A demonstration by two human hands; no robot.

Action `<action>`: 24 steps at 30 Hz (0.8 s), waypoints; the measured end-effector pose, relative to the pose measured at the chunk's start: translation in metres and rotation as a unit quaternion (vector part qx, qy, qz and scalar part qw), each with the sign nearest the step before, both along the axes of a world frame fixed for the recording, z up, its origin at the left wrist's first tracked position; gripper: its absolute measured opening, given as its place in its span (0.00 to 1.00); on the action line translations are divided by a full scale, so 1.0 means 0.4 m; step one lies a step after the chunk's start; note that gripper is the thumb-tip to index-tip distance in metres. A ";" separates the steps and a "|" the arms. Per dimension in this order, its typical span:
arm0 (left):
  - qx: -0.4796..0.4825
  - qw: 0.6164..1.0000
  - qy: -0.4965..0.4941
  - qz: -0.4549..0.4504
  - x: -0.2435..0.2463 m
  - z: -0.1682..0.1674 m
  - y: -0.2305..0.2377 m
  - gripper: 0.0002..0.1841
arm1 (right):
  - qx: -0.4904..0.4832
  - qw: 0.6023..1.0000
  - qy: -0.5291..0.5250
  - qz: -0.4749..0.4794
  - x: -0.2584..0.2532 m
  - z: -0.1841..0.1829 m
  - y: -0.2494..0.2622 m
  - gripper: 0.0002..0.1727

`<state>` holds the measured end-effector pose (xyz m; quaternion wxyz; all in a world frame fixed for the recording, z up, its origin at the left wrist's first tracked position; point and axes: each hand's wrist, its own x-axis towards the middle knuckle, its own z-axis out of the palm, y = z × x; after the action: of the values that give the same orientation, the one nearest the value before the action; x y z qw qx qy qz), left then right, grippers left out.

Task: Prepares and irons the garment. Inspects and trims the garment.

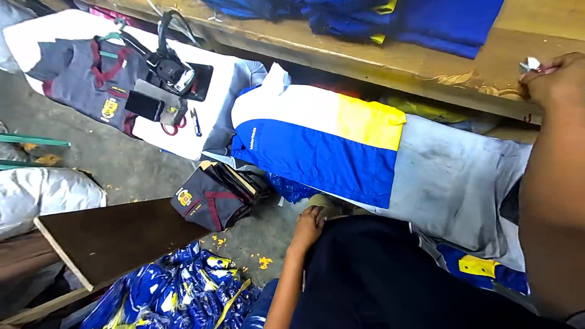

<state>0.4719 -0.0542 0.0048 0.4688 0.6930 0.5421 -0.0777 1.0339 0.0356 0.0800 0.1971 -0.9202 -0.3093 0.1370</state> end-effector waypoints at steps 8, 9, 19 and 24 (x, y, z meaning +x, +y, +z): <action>0.244 0.962 -0.124 -0.013 0.065 -0.012 0.358 0.14 | 0.052 0.983 0.170 0.047 -0.277 -0.051 -0.102 0.24; 0.277 0.951 -0.134 -0.017 0.085 -0.026 0.423 0.13 | 0.020 0.979 0.191 0.066 -0.319 -0.063 -0.118 0.23; 0.386 0.907 -0.126 -0.112 0.217 -0.159 0.842 0.16 | -0.078 0.940 0.318 0.092 -0.636 -0.126 -0.190 0.19; 0.400 0.898 -0.147 -0.111 0.231 -0.183 0.866 0.11 | -0.063 0.935 0.338 0.084 -0.708 -0.145 -0.130 0.15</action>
<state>0.5645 0.2921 -0.0682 0.2146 0.8813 0.3722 0.1968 0.7505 -0.0164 0.0219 0.2196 -0.8007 -0.2912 0.4752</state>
